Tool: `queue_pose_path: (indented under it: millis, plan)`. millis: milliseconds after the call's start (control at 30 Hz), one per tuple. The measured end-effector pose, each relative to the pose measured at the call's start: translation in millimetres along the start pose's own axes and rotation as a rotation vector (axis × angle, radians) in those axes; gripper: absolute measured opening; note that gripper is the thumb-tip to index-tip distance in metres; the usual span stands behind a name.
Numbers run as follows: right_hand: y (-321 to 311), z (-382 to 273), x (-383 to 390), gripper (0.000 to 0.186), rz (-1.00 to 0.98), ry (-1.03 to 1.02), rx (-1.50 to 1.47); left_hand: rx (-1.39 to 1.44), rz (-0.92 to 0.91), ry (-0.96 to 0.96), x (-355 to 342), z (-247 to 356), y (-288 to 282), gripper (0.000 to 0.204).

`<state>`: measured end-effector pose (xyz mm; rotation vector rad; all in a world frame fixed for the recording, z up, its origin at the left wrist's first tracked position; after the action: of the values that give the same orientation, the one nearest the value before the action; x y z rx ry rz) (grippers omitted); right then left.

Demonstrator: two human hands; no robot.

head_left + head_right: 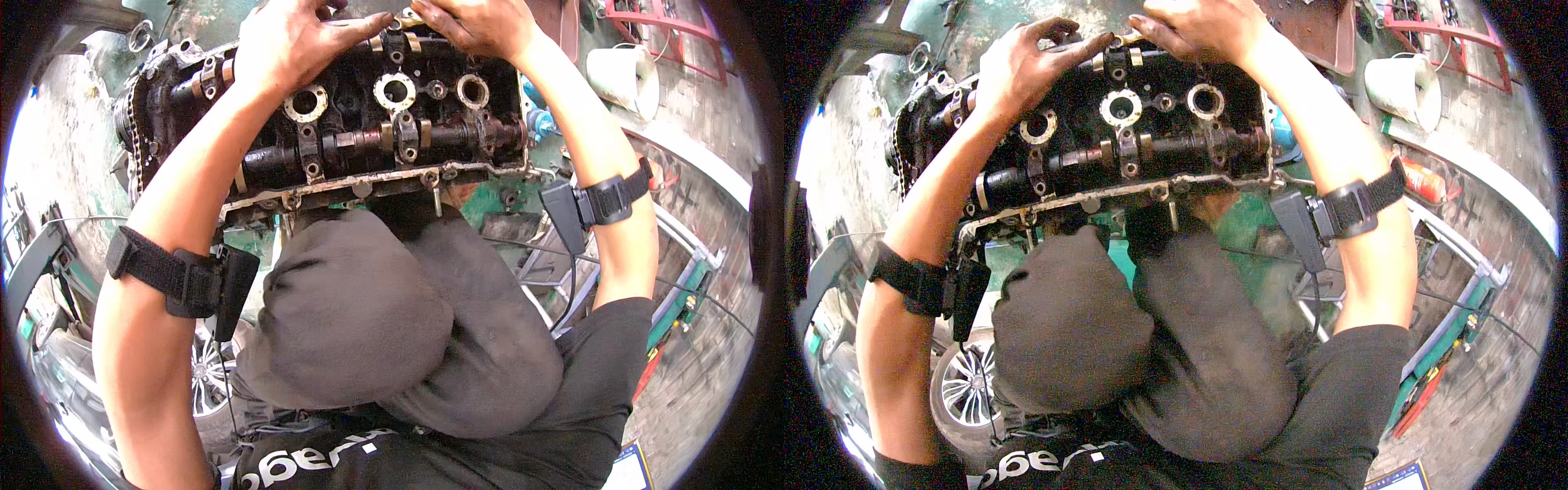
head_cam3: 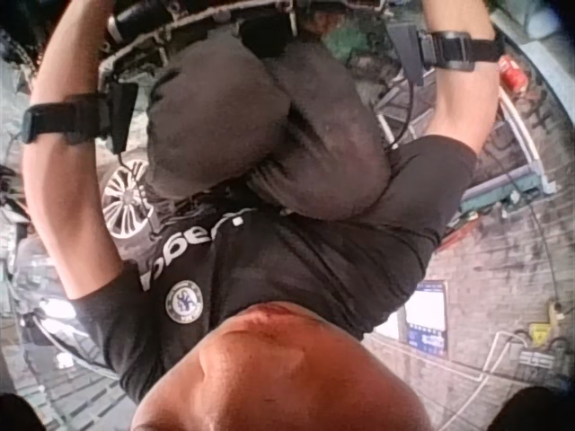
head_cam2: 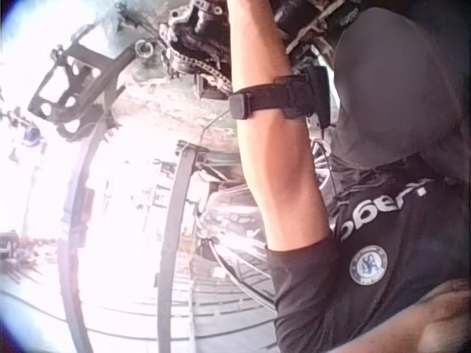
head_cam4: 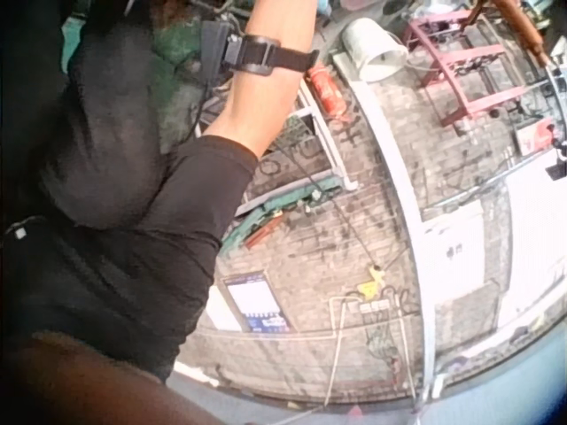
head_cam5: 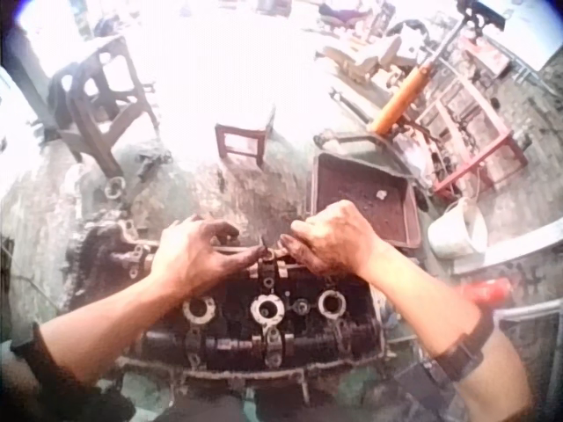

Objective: The person uses a wrench to loosen and remove bolts from a cylinder head, then places the bolts into a tray. The person then walks to another area and picks up a power tool.

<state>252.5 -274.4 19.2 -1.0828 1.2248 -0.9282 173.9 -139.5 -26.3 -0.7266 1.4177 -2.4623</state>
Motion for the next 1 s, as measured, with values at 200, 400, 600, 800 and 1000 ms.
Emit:
queue_pose_path:
  millis: [200,400,600,800,1000]
  plan:
    - [-5.5,44.8,41.8,0.032,-0.088,0.643,0.095,0.012,0.085,-0.024,5.8,2.0,-9.7,0.068]
    - [11.1,65.7,66.3,0.028,-0.009,0.989,-0.049,0.0,0.063,-0.02,5.0,4.1,-8.1,0.068]
    - [11.7,84.3,53.9,0.032,0.158,0.927,0.023,0.044,0.007,-0.034,3.6,2.4,-3.9,0.071]
    - [46.3,108.0,-11.7,0.034,0.514,1.072,-0.214,0.002,-0.02,-0.042,1.0,-0.3,-1.5,0.076]
    - [77.5,37.2,-146.2,0.041,-0.142,0.601,0.043,0.082,0.011,0.071,-5.8,-6.5,6.3,0.059]
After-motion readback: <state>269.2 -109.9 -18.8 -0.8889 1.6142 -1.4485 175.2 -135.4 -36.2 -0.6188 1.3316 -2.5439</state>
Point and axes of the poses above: each hand's wrist, its own x-axis away from the middle knuckle, its own y-axis out of the palm, z = x × y, the point moved 8 cm from there along -x, towards the middle knuckle, and after that the axes turned 14 degrees about -y, right-handed, at the moved point
